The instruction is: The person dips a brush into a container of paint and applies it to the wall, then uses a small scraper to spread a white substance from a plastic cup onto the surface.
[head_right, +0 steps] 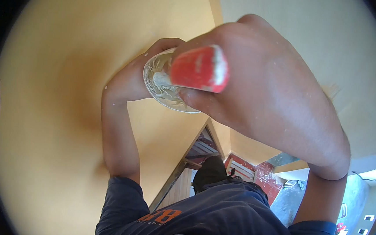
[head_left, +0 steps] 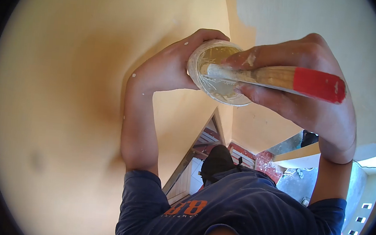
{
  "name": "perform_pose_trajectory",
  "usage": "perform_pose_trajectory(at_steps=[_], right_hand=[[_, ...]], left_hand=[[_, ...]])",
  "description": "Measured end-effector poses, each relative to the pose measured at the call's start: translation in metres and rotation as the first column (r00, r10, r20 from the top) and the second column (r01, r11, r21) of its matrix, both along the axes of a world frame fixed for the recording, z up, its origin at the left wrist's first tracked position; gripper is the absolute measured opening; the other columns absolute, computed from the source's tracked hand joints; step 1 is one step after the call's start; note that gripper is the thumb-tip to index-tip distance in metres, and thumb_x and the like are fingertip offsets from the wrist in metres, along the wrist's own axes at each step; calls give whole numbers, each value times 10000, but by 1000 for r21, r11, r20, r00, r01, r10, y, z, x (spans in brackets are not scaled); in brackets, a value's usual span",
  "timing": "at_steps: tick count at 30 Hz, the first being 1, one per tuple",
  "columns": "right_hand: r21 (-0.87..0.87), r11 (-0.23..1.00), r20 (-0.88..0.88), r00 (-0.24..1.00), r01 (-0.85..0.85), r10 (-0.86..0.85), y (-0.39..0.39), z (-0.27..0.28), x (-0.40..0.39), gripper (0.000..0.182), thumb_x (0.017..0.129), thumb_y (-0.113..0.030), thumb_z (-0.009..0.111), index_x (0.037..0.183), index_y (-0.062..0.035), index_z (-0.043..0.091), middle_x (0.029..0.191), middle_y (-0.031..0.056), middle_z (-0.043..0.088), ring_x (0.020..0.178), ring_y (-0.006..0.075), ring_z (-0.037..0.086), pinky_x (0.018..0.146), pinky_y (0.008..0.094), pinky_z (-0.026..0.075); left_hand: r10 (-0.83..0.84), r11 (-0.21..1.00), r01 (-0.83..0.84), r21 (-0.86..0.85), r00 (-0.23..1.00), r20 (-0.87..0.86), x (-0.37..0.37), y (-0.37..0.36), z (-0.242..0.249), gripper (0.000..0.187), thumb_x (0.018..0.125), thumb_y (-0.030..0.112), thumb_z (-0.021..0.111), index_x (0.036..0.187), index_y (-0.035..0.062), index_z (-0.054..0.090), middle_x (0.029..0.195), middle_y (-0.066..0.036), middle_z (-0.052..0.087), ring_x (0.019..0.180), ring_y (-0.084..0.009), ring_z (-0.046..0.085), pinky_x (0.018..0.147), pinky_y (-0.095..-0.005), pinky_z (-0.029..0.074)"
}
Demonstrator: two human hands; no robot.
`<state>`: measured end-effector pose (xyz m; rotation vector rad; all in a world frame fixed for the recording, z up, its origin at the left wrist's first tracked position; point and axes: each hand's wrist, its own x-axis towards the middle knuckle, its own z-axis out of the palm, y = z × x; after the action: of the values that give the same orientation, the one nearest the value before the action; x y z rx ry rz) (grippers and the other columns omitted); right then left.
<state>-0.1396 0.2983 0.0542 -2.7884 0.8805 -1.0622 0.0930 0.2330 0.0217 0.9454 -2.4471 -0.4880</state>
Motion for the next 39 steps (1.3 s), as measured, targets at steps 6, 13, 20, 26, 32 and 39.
perform_pose_trajectory(at_steps=[6,13,20,26,32,39], right_hand=[[-1,999,-34,998,48,-48,-2,-4,5,248,598,-89,736,810,20,669,809,151,679,634,276,657,600,307,522],[-6,1000,-6,1000,-26,26,-7,-7,9,273,575,-73,730,832,7,685,779,158,674,602,286,641,581,314,506],[-350,937,46,999,1,16,4,-10,3,257,663,-77,757,889,-5,656,862,142,675,757,232,677,610,306,522],[-87,991,428,894,-102,130,-3,-23,-13,385,680,-33,760,983,-27,522,912,188,666,875,268,667,747,325,541],[52,993,759,650,-102,27,1,-34,-6,323,688,-46,760,927,-8,546,960,178,659,896,233,646,802,318,512],[33,999,678,734,38,-50,-2,-24,-13,373,747,-81,732,1056,55,575,995,170,644,891,212,626,786,319,516]], left_hand=[[-69,998,69,-6,996,-60,2,-7,-10,815,569,154,850,1255,108,413,1177,-63,564,1065,-233,571,897,-326,466],[7,1000,-7,17,1000,10,-2,-4,-5,811,566,163,854,1248,100,420,1166,-64,569,1062,-229,572,897,-320,466],[-48,999,48,20,999,-14,0,-5,1,794,574,155,845,1246,91,428,1164,-73,565,1046,-230,577,875,-325,469],[-170,984,165,-73,984,-59,7,-24,-16,806,578,141,833,1263,68,413,1194,-72,542,1053,-240,570,886,-319,455],[10,996,-9,91,1000,-13,2,-12,-5,911,546,176,854,1306,40,371,1195,-106,553,1111,-237,534,935,-322,423],[-49,999,49,15,999,-21,3,-13,-3,1007,508,207,873,1330,14,324,1197,-120,562,1127,-244,522,978,-325,386]])
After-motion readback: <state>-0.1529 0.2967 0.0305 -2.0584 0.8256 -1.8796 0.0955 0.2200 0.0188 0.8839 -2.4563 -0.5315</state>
